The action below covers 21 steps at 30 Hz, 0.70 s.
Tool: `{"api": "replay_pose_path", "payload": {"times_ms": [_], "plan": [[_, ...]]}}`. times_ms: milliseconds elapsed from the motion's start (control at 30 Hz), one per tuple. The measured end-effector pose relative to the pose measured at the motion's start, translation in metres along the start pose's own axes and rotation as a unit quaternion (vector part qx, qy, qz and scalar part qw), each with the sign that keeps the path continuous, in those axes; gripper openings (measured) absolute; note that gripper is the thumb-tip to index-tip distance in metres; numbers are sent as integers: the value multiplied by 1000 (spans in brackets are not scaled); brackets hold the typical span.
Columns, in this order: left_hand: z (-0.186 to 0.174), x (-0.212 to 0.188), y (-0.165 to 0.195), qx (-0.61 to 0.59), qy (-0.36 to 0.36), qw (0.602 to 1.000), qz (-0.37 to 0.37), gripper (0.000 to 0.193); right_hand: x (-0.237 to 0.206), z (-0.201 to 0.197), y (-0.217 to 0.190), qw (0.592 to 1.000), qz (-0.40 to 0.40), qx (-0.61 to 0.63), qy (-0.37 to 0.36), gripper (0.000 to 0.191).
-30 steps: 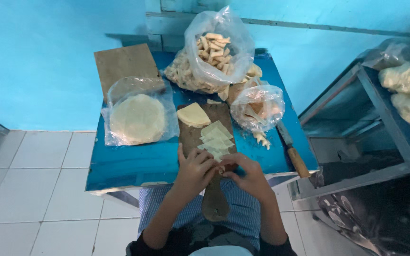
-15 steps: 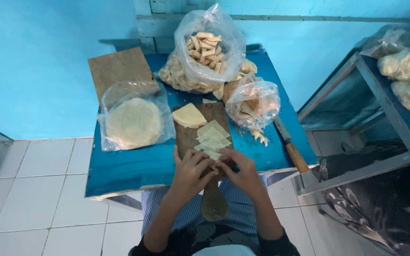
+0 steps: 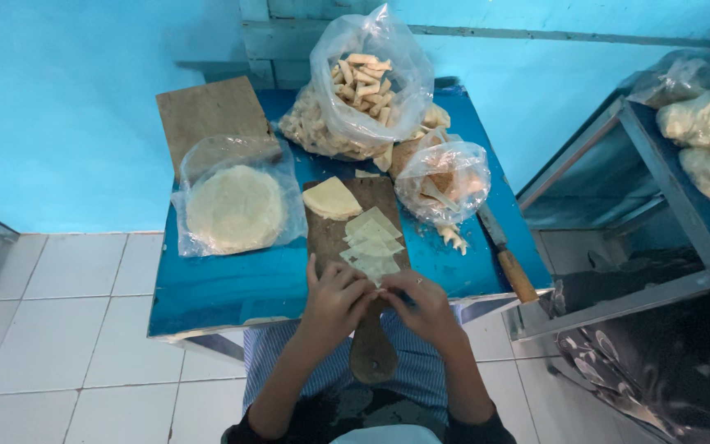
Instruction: The person tears and cuts a flat sheet of dough into small diamond-shaped pieces on a wooden board, arranging the pieces in rows. They occasionally sprinkle a brown powdery filling over the pieces with a spoon and continue shaping and stacking the dough pieces.
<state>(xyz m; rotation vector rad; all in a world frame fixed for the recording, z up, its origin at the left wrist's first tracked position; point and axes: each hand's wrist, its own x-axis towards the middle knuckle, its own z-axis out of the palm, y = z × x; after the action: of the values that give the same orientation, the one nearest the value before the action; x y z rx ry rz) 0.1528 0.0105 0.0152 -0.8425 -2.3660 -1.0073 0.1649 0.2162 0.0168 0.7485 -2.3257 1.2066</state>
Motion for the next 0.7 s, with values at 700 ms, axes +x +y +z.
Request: {"api": "replay_pose_path", "payload": {"times_ms": [700], "plan": [[-3,3,7,-7,0,999,-41,12,2,-1,-13,997,-2,-76,0,33]]}}
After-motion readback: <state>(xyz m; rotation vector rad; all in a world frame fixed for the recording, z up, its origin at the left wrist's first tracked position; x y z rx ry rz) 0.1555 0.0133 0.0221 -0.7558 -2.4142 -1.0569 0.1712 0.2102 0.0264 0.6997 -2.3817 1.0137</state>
